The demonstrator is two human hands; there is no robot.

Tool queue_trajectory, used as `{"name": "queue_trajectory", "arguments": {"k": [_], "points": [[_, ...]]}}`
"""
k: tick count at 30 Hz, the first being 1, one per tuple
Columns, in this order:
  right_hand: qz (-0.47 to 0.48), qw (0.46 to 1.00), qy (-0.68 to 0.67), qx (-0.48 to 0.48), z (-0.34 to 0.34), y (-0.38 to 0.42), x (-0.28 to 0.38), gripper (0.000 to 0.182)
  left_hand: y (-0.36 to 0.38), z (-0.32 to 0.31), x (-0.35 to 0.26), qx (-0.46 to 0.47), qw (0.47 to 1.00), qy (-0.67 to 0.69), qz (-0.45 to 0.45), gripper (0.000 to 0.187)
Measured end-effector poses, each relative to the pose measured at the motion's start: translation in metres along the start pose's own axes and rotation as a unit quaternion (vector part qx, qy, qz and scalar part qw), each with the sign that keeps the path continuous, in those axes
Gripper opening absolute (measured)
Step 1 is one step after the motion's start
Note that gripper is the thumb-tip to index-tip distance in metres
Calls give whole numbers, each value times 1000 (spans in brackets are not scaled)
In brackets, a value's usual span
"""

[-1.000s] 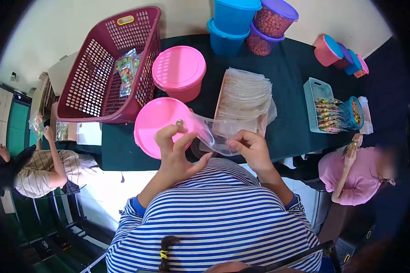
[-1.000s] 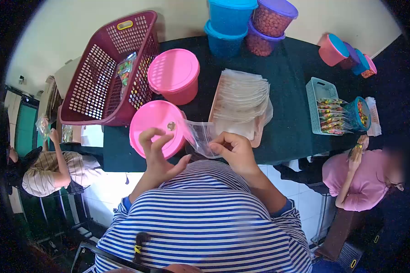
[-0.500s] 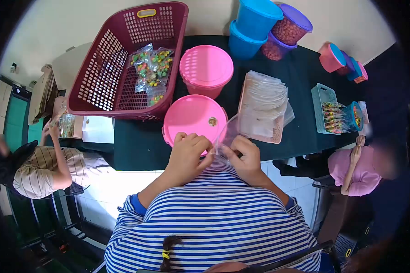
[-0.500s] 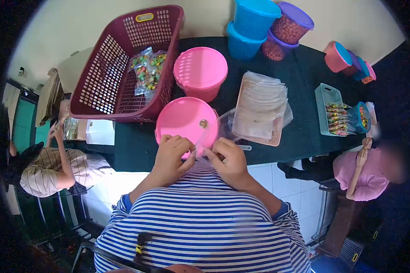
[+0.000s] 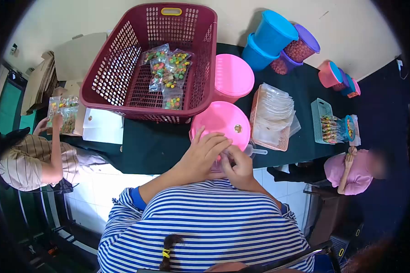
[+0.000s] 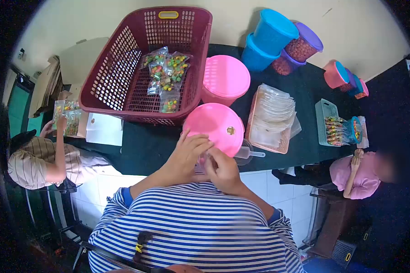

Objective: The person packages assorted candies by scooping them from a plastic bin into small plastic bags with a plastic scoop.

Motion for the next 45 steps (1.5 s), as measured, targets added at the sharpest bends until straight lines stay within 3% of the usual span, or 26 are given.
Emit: {"name": "queue_trajectory", "arguments": {"k": [2, 7, 9, 11, 13, 15, 17, 19, 21, 22, 27, 29, 30, 35, 41, 45], "points": [[5, 1000, -6, -27, -8, -3, 4, 31, 9, 3, 9, -27, 1000, -2, -1, 83], [43, 986, -3, -161, -19, -2, 16, 14, 13, 7, 19, -45, 999, -2, -22, 86], [-21, 995, 36, -89, -21, 3, 19, 18, 10, 7, 20, -37, 999, -5, -32, 85], [14, 994, 48, -93, -22, 3, 18, 24, 9, 7, 20, -79, 994, -43, -54, 88], [110, 983, 115, -87, -19, -4, 22, 32, 12, 4, 26, -92, 994, -32, -52, 87], [109, 983, 114, -91, -16, -5, 32, 35, 14, 7, 29, -105, 993, -23, -52, 86], [45, 981, 184, -31, -17, -9, 36, 34, 13, 14, 30, -69, 996, -10, -60, 84], [-9, 988, 150, -36, -14, -13, 42, 34, 14, 17, 31, -43, 997, -20, -66, 83], [-2, 981, 191, 17, -7, -16, 41, 43, 16, 16, 37, 0, 999, -30, -23, 83], [4, 979, 200, 46, -5, -17, 32, 45, 15, 20, 33, -13, 999, -25, -21, 74], [38, 992, 111, 37, 2, -1, -4, 38, 31, 20, 60, 5, 1000, -14, 15, 59], [18, 967, 246, 67, -1, 11, -26, 28, 39, 26, 68, 19, 990, 53, 128, 60], [18, 967, 246, 64, -6, 18, -43, 28, 46, 24, 75, 23, 988, 61, 140, 66], [70, 955, 290, 7, -13, 24, -67, 15, 56, 32, 85, 9, 974, 120, 192, 75], [31, 961, 264, -78, 46, 0, -17, 17, 59, 48, 83, 5, 974, 81, 209, 79], [62, 931, 339, -118, 54, -41, -51, 15, 72, 36, 89, -8, 971, 97, 220, 80]]}}
Point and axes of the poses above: each hand's wrist, its own y-axis away from the middle knuckle, its own z-axis out of the back of the hand, x = y × z, the point moved 2 cm from there along -y, towards the middle knuckle, and after that the axes turned 4 degrees about x, right-handed, at the moved point
